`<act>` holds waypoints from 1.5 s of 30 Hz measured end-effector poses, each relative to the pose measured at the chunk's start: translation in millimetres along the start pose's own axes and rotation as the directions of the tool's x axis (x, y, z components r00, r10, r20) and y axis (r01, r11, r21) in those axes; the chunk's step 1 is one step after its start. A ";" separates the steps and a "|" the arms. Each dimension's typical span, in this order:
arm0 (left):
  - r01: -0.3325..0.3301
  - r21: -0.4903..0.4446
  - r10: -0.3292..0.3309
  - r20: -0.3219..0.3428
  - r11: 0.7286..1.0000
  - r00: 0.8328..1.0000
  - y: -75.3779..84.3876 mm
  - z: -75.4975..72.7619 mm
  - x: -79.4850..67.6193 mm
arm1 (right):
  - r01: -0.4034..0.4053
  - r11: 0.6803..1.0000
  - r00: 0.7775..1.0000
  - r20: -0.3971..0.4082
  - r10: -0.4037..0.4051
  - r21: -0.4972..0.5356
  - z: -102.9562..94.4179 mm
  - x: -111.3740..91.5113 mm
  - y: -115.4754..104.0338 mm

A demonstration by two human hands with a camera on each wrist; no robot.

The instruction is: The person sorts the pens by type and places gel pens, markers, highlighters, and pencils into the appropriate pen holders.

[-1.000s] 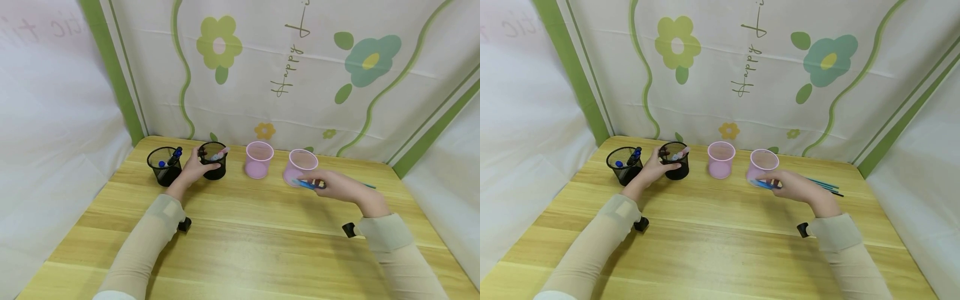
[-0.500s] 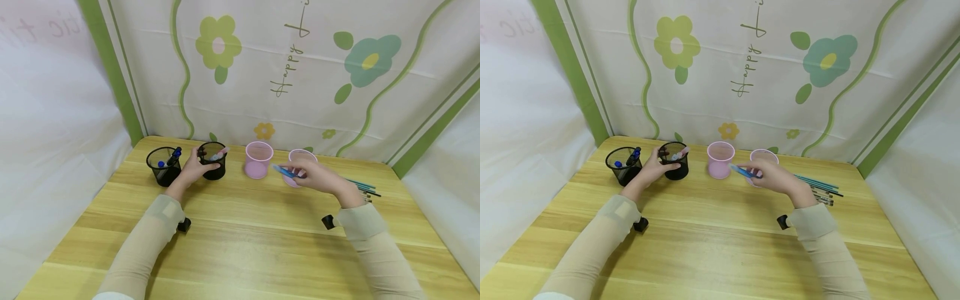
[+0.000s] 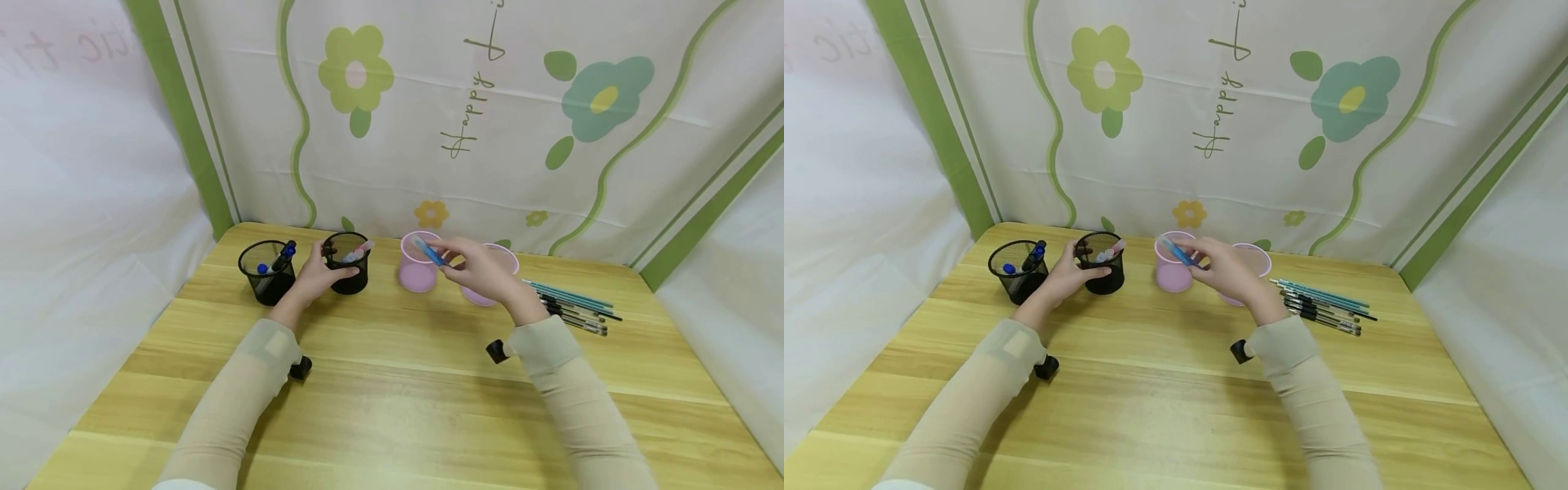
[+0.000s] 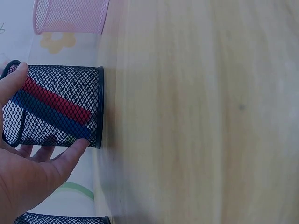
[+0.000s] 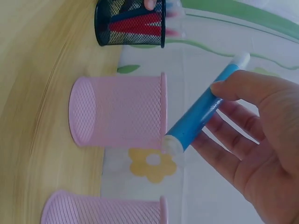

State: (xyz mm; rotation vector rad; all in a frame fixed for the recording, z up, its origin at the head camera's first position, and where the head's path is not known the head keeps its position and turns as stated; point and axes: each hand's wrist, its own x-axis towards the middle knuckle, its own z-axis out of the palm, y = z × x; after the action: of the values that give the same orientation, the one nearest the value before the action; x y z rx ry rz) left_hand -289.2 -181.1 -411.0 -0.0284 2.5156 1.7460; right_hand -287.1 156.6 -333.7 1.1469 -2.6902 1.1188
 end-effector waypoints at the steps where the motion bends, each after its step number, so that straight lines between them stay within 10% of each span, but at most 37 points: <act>1: 0.000 0.000 0.000 -0.001 1.000 1.000 -0.3 -0.1 0.0 | 0.005 1.000 1.000 -0.011 -0.005 0.012 2.2 3.0 -0.7; 17: -0.012 -0.025 0.012 0.008 1.000 1.000 -0.8 -1.2 1.7 | 0.037 0.962 0.946 -0.319 0.053 0.271 37.2 47.7 -14.7; 37: -0.017 -0.020 0.017 0.003 1.000 1.000 -1.6 0.8 1.2 | 0.189 0.764 0.802 -0.546 0.242 0.617 84.3 93.4 -28.5; 45: -0.009 -0.010 0.009 -0.001 1.000 1.000 -2.9 0.8 2.2 | 0.124 0.696 0.818 -0.470 0.332 0.707 102.2 102.6 -25.1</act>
State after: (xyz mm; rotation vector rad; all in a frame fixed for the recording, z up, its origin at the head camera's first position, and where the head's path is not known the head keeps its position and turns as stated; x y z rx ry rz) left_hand -291.2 -181.3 -414.1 -0.0188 2.5110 1.7622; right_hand -320.4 17.4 -366.8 0.4875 -1.8720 2.2260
